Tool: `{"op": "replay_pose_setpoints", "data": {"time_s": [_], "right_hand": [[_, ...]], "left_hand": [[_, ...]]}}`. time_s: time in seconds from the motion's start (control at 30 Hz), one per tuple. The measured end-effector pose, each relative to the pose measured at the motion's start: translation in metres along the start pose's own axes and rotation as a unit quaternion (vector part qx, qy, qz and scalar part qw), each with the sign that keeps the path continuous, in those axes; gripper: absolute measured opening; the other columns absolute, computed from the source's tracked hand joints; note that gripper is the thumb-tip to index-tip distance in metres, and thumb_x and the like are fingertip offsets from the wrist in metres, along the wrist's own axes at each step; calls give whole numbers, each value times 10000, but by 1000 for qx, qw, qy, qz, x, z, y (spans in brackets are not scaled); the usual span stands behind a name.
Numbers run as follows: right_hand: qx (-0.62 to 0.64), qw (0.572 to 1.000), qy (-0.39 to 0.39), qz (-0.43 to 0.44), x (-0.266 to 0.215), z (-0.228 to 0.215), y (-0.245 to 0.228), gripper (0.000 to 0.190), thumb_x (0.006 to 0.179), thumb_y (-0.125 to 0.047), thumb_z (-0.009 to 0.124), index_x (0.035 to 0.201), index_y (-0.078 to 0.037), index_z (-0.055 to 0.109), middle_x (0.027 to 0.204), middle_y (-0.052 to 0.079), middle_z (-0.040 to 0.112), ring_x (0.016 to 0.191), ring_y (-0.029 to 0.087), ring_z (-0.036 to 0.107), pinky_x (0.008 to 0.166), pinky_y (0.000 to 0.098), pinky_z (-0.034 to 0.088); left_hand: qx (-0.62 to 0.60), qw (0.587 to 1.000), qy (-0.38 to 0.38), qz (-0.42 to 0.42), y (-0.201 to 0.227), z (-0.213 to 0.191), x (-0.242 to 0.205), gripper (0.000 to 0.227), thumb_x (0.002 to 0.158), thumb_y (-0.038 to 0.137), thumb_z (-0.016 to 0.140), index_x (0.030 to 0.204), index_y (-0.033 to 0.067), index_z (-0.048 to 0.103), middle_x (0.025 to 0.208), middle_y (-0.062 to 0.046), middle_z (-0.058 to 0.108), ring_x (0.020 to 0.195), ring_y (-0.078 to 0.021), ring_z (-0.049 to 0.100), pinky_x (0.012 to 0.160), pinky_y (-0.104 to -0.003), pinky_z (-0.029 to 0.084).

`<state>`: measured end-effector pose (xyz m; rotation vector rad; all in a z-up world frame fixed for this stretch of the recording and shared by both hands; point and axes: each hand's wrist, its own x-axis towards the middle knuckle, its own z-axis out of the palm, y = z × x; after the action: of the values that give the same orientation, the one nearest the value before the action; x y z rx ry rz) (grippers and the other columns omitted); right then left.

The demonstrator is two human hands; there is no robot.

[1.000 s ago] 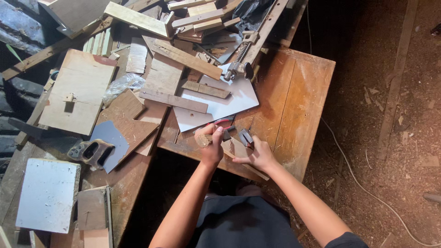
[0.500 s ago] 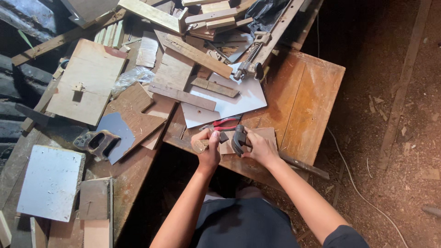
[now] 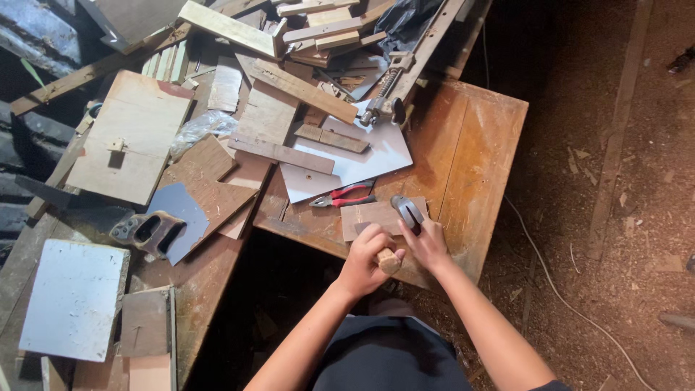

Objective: The person uses a chisel and hammer to carve a rectangular wooden block on a workbench. They repeatedly position the chisel and strike it with the hammer to remove wood shavings, occasionally adjusting the block's orientation.

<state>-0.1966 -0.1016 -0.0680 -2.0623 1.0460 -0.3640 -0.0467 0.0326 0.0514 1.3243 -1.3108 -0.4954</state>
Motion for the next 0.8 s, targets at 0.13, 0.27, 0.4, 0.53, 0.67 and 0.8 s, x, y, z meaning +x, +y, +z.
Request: {"op": "replay_pose_setpoints", "data": {"time_s": [0.13, 0.27, 0.4, 0.53, 0.67, 0.8], "right_hand": [[35, 999, 29, 3, -11, -8, -12, 338, 907, -341, 689, 1041, -31, 697, 808, 185, 744, 740, 330, 742, 696, 405, 568], [114, 990, 66, 50, -35, -14, -28, 299, 889, -260, 699, 1057, -13, 689, 863, 136, 764, 779, 232, 747, 704, 367, 566], [182, 968, 110, 135, -61, -7, -49, 214, 902, -161, 703, 1055, -14, 679, 842, 87, 745, 724, 168, 697, 669, 345, 556], [283, 926, 179, 174, -74, 7, -70, 165, 926, -107, 694, 1057, -9, 674, 813, 64, 683, 694, 134, 618, 634, 336, 518], [147, 938, 295, 104, -91, 24, -90, 239, 888, -147, 779, 1049, -9, 668, 867, 70, 718, 785, 147, 654, 732, 333, 552], [128, 927, 351, 27, -76, 44, -94, 501, 862, -221, 799, 1261, -2, 589, 1132, 140, 676, 1002, 249, 657, 866, 379, 538]], "left_hand": [[-16, 997, -75, -19, -3, 1, 3, 247, 853, 149, 802, 782, 51, 587, 802, -114, 565, 714, -309, 583, 641, -399, 481], [4, 990, -137, 39, -18, 2, 0, 237, 843, 155, 754, 728, 63, 567, 754, -123, 601, 739, -326, 623, 668, -407, 496], [-8, 984, -175, 12, -26, 4, -3, 219, 857, 182, 728, 727, 60, 602, 692, -148, 613, 671, -337, 637, 611, -400, 491], [-48, 969, -242, 23, -31, -8, 10, 320, 877, 200, 761, 679, 41, 566, 641, -165, 590, 588, -354, 606, 565, -410, 464], [-79, 960, -259, 65, -42, -26, 14, 287, 804, 209, 778, 691, 31, 583, 630, -175, 581, 578, -357, 610, 553, -397, 468], [-117, 964, -221, 95, -53, -35, 23, 226, 814, 193, 762, 775, 27, 614, 698, -172, 614, 629, -342, 625, 568, -372, 478]]}}
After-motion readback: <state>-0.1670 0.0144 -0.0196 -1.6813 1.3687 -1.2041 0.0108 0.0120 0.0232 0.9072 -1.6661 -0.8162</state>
